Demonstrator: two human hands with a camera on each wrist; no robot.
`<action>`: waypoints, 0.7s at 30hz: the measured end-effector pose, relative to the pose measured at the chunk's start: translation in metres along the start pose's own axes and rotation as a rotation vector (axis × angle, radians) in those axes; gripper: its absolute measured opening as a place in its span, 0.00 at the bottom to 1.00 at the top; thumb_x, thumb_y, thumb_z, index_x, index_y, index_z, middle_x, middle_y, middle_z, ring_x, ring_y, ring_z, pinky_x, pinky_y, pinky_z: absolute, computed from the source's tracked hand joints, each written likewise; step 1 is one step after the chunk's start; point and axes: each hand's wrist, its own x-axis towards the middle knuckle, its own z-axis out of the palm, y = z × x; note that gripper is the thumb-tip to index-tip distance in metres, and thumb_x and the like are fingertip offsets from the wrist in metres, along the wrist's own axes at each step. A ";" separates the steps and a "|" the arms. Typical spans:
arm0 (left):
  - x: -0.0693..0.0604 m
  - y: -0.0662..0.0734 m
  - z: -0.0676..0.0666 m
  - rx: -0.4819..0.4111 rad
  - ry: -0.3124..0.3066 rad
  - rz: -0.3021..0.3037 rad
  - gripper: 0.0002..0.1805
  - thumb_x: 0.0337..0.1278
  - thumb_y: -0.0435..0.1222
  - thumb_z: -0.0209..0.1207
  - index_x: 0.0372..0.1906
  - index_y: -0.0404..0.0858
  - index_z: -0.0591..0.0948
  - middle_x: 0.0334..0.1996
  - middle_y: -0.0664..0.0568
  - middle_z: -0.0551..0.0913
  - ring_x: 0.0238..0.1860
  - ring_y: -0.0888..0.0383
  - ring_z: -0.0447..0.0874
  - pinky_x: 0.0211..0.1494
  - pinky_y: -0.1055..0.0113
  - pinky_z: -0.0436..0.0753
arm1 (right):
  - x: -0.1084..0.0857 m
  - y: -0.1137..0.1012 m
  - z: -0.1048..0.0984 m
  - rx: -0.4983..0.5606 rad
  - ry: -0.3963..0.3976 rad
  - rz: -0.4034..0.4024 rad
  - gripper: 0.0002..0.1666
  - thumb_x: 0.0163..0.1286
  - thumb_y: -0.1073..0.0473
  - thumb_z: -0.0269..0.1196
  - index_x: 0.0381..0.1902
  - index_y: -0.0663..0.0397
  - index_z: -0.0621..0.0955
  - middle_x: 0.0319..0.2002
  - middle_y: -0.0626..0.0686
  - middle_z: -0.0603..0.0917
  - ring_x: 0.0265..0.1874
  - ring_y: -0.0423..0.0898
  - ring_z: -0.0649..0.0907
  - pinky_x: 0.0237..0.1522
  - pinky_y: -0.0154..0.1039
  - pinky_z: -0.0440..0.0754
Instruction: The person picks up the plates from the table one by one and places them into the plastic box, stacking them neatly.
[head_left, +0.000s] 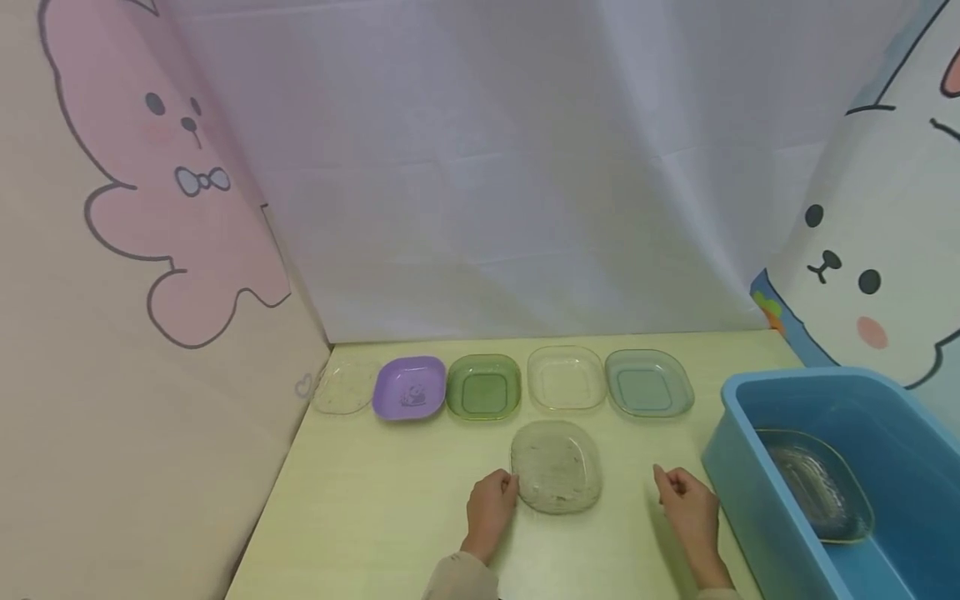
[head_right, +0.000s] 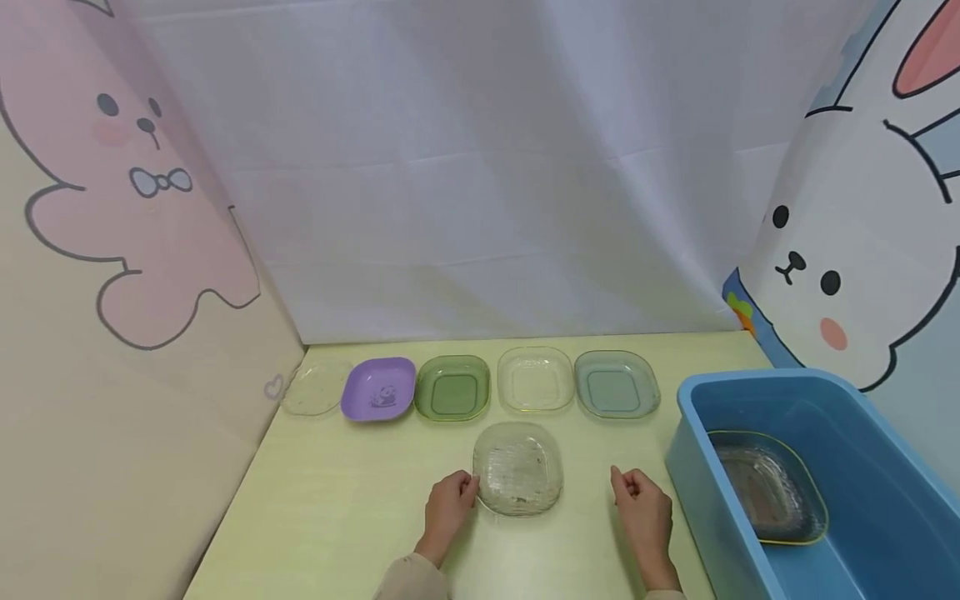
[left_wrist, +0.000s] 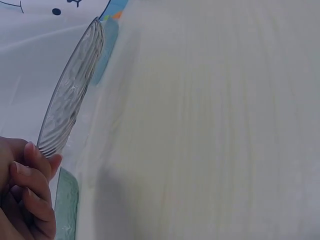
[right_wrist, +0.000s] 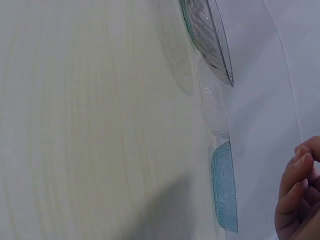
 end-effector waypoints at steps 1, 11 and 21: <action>-0.001 -0.001 -0.003 0.004 0.004 -0.002 0.13 0.58 0.40 0.56 0.20 0.41 0.77 0.12 0.60 0.71 0.14 0.69 0.61 0.17 0.73 0.62 | 0.000 0.000 0.000 0.001 -0.002 -0.002 0.19 0.64 0.52 0.59 0.18 0.59 0.76 0.09 0.39 0.72 0.10 0.36 0.69 0.15 0.32 0.64; 0.003 0.002 -0.028 -0.042 0.030 -0.023 0.12 0.58 0.40 0.56 0.21 0.40 0.79 0.11 0.58 0.75 0.13 0.68 0.62 0.17 0.73 0.63 | -0.001 -0.003 0.002 0.002 -0.049 0.004 0.21 0.65 0.50 0.58 0.20 0.60 0.77 0.11 0.42 0.74 0.11 0.36 0.69 0.16 0.32 0.64; 0.013 0.022 -0.053 -0.053 0.078 0.055 0.13 0.59 0.40 0.55 0.21 0.41 0.80 0.10 0.58 0.76 0.11 0.70 0.60 0.16 0.74 0.62 | 0.000 -0.005 0.004 -0.024 -0.040 0.035 0.19 0.65 0.52 0.58 0.20 0.59 0.76 0.12 0.45 0.74 0.11 0.38 0.68 0.16 0.33 0.64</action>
